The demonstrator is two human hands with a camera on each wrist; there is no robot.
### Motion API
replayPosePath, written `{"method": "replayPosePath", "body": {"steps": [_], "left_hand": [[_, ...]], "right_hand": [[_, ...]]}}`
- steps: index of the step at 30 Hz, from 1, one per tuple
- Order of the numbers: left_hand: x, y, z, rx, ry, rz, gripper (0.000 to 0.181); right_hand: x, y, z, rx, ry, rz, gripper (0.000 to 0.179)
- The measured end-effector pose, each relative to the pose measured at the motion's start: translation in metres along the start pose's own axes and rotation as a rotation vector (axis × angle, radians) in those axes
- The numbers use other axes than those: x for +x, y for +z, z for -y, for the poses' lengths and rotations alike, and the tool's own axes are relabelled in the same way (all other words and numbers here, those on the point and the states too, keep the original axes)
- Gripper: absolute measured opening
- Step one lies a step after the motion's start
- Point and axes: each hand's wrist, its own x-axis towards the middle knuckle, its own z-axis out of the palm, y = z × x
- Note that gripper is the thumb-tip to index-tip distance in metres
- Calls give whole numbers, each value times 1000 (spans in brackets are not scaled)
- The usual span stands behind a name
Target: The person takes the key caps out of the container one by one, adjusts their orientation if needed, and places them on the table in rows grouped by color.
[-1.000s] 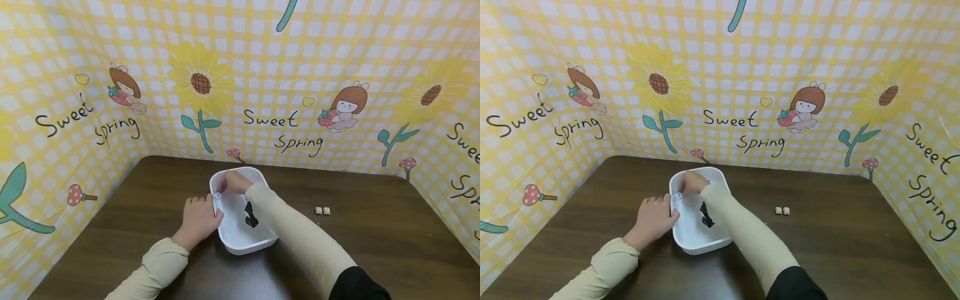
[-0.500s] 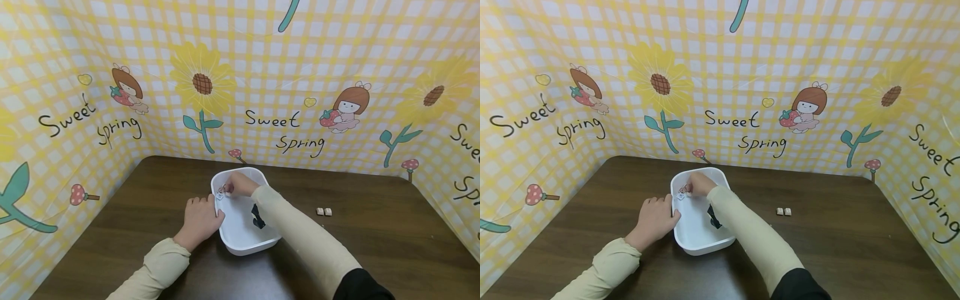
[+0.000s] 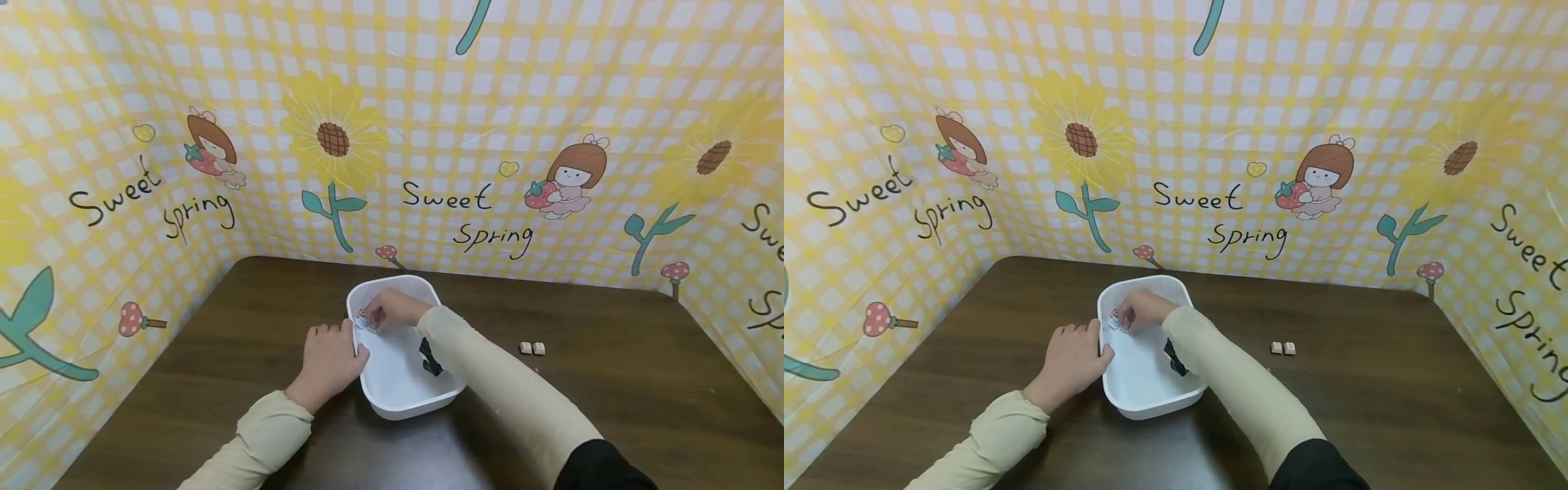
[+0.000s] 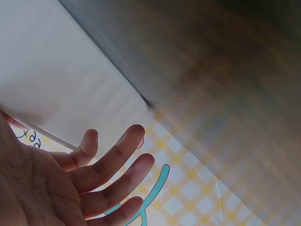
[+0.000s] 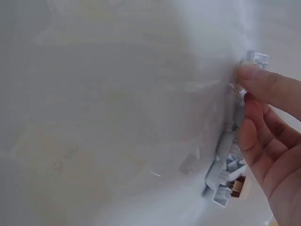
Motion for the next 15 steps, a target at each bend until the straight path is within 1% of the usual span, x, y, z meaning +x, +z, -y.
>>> {"method": "replayPosePath", "body": {"steps": [3, 7, 11, 15], "left_hand": [[-1, 0, -1, -8, 3, -6, 37], [-1, 0, -1, -13, 0, -11, 36], [0, 1, 0, -7, 2, -9, 36], [1, 1, 1, -6, -1, 14, 37]], "right_hand": [[0, 2, 0, 4, -1, 12, 20], [-1, 0, 1, 12, -1, 5, 13], [-3, -5, 2, 59, 41, -31, 10], [-4, -9, 0, 130, 83, -84, 13]]}}
